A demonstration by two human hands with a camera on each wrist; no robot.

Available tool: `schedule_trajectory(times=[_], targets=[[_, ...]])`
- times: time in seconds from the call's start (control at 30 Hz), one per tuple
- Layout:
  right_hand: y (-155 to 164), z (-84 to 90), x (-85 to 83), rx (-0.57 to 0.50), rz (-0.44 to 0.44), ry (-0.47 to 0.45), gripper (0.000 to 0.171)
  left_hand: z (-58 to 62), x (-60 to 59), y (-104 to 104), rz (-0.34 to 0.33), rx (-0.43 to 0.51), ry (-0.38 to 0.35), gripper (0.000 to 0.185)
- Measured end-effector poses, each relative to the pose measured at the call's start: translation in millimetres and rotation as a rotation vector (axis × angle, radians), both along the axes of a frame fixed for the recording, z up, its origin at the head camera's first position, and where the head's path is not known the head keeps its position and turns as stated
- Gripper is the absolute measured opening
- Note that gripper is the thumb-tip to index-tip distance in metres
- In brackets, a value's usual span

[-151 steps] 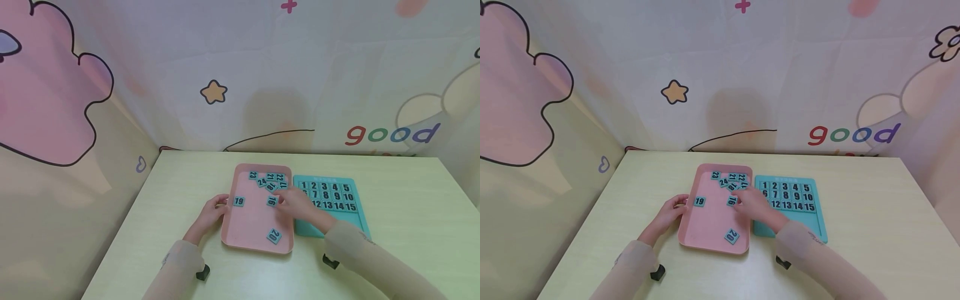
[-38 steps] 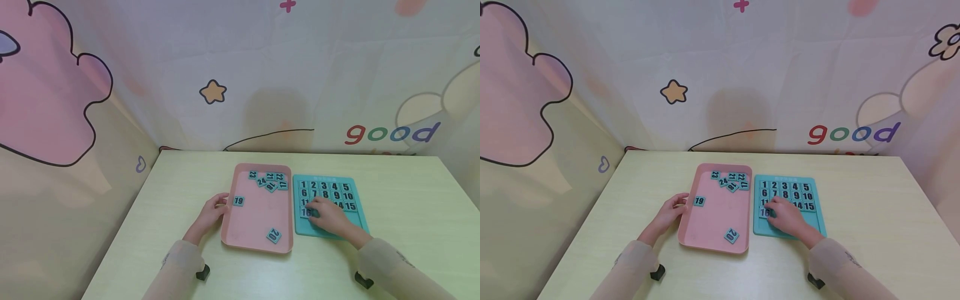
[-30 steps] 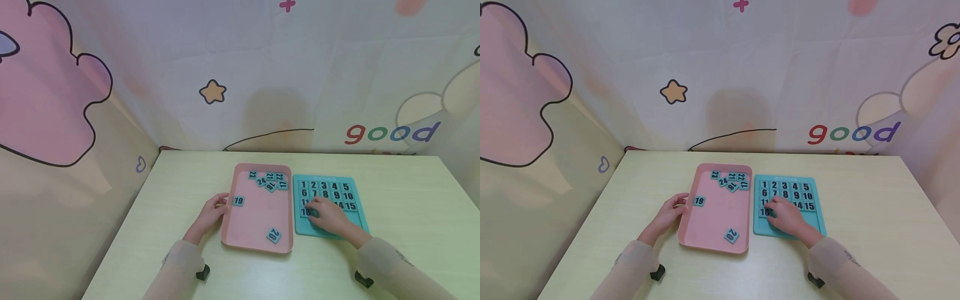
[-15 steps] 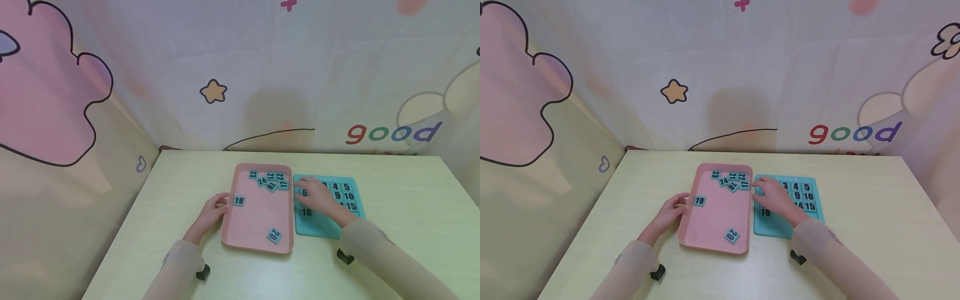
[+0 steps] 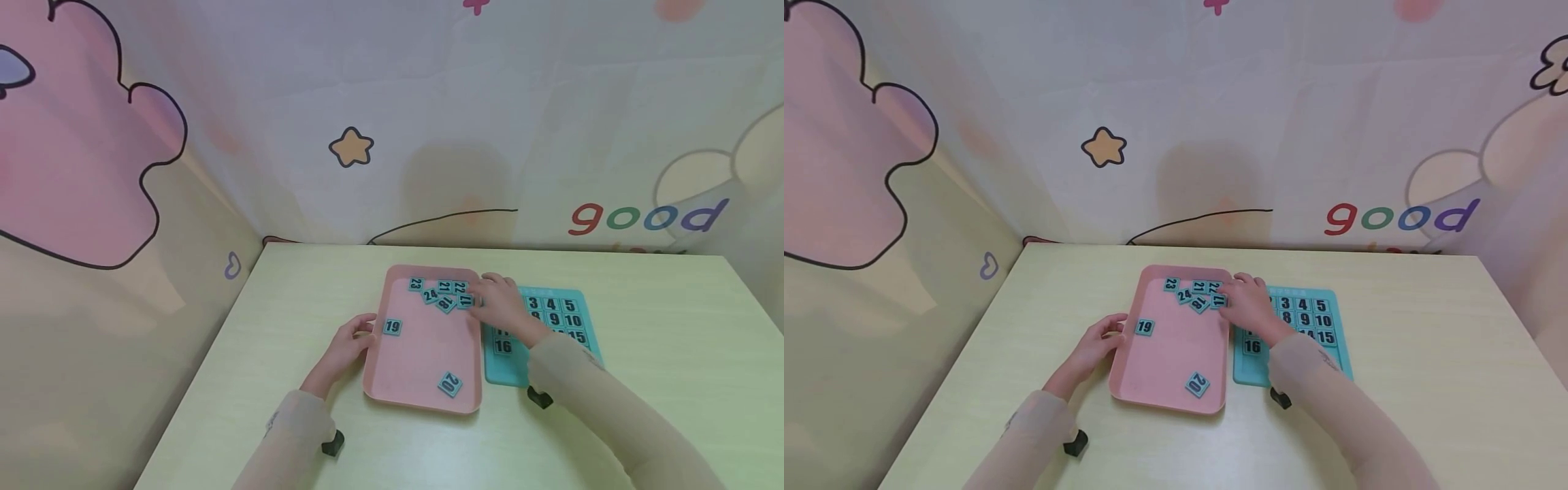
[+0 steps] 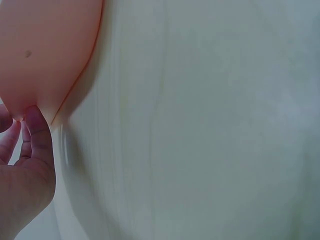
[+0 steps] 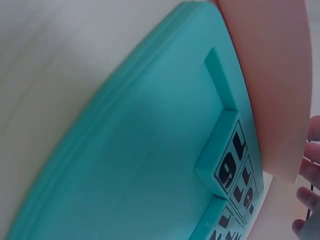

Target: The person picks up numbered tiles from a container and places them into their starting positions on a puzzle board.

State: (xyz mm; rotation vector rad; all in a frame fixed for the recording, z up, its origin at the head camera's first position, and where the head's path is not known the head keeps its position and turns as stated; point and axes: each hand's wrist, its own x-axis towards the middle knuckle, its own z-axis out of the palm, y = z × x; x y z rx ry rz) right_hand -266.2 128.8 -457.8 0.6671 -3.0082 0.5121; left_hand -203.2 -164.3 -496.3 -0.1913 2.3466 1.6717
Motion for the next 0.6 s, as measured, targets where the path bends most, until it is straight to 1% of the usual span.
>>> schedule_trajectory(times=[0.17,0.33,0.43,0.6], targets=[[-6.0,-1.3,-5.0,0.075,-0.003,-0.039,0.033,0.3,0.1,-0.1,-0.010,0.000,0.002,0.041],[-11.6,-0.6,-6.5,0.133,-0.011,-0.073,0.038,2.0,-0.5,-0.4,-0.012,0.002,-0.001,0.041],[-13.5,-2.4,-8.5,0.148,-0.019,-0.112,0.041,2.6,0.4,0.5,-0.009,-0.004,0.008,0.041],[-16.3,-6.7,-10.4,0.156,-0.034,-0.140,0.043,2.4,0.9,1.3,-0.003,-0.014,0.012,0.041]])
